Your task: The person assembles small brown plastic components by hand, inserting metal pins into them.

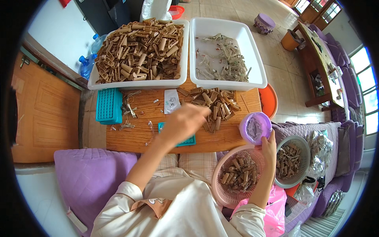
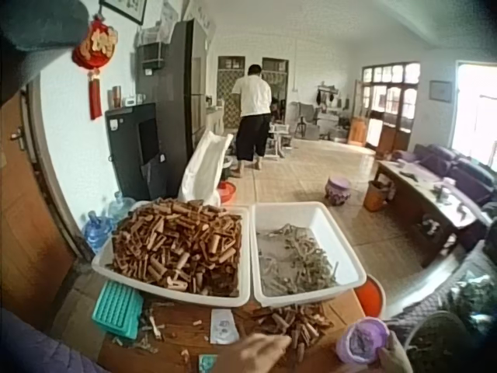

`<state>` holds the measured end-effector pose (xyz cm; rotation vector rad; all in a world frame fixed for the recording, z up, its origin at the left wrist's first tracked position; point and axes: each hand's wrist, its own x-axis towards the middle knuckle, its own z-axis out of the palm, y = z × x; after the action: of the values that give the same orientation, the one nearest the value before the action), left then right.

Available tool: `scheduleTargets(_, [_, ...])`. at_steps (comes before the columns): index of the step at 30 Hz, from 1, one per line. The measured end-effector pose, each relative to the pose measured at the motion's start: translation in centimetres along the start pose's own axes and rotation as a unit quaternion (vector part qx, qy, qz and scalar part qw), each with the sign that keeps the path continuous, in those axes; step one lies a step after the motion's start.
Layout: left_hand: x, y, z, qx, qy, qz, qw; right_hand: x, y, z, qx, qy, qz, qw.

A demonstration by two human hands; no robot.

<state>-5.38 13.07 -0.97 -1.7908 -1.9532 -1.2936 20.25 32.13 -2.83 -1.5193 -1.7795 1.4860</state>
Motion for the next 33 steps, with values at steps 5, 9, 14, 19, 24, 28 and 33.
scheduleTargets(5, [4.4, -7.7, -5.7, 0.121, -0.024, -0.324, 0.938, 2.2, 1.0, 0.5, -0.023, -0.049, 0.051, 0.997])
scheduleTargets(9, [5.1, -14.8, -6.7, 0.289, 0.006, -0.152, 0.945, 1.7, -2.5, 1.3, -0.086, -0.092, 0.048, 0.991])
scheduleTargets(14, [6.5, -16.8, -5.1, 0.383, -0.117, -0.072, 0.913, 3.3, -6.7, -0.2, -0.35, -0.195, 0.068, 0.914])
scheduleTargets(19, [6.4, -16.6, -4.9, 0.315, -0.041, -0.024, 0.948, 8.0, -10.6, -0.1, -0.422, -0.059, -0.195, 0.883])
scheduleTargets(24, [6.3, -15.6, -5.5, 0.189, 0.081, -0.024, 0.978, 11.6, -17.9, 9.9, -0.331, -0.12, -0.307, 0.884])
scheduleTargets(28, [5.1, -15.6, -5.2, -0.025, 0.104, -0.169, 0.98, 18.7, -16.9, 19.0, -0.413, -0.182, -0.345, 0.823])
scheduleTargets(33, [7.3, -12.3, -6.3, -0.094, 0.107, -0.215, 0.966, 23.7, -16.3, 25.6, -0.38, -0.048, -0.318, 0.867])
